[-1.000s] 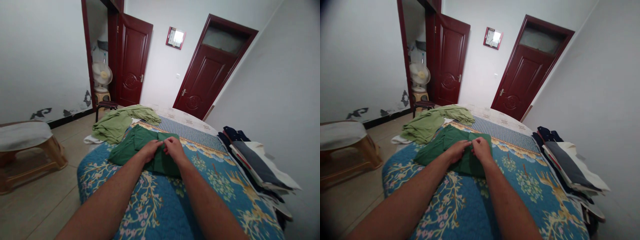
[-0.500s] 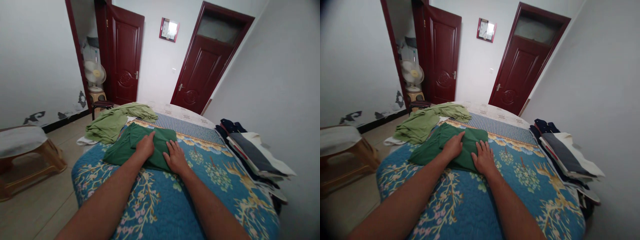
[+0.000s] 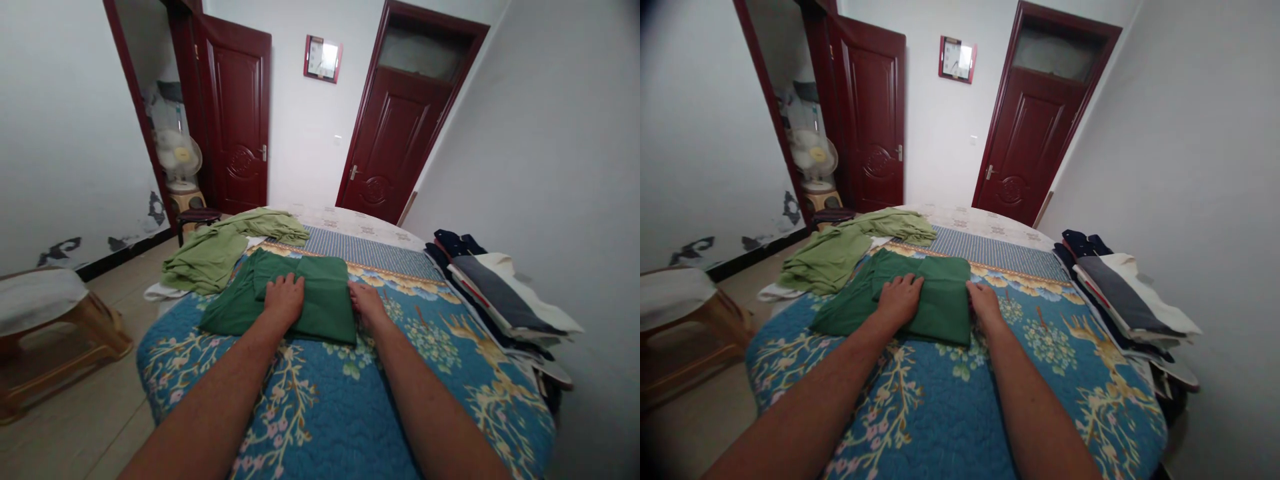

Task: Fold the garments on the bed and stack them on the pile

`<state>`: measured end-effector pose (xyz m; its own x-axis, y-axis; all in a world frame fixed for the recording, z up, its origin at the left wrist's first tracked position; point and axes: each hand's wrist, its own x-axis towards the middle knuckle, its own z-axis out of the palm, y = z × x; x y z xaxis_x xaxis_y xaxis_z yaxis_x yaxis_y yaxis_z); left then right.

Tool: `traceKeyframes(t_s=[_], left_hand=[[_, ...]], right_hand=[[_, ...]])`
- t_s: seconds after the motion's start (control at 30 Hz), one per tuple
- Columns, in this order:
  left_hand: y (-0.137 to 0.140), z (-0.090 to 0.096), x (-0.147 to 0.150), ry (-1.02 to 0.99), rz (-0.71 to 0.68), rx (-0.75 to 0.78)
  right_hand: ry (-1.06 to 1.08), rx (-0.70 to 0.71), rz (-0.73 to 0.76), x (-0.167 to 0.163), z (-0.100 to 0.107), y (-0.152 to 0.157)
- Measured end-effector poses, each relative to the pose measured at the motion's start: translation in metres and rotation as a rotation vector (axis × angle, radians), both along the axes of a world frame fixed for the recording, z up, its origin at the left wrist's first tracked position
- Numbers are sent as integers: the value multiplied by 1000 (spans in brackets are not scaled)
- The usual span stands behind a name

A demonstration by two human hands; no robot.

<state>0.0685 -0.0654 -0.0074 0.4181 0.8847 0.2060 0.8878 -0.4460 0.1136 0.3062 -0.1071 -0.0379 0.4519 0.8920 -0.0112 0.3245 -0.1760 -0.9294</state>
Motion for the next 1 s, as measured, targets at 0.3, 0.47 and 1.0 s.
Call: traceKeyframes(t_s=[0.3,0.47,1.0], left_hand=[[-3,1,-1,-65,7,-33],[-4,0,-2,-87,11,-22],[-31,-2,27,-309,-496,77]], right_hand=[[-345,-129,-41,-22,10,20],[-326,-25,-51,-29,14,23],[49,-175,-155,140,36,-69]])
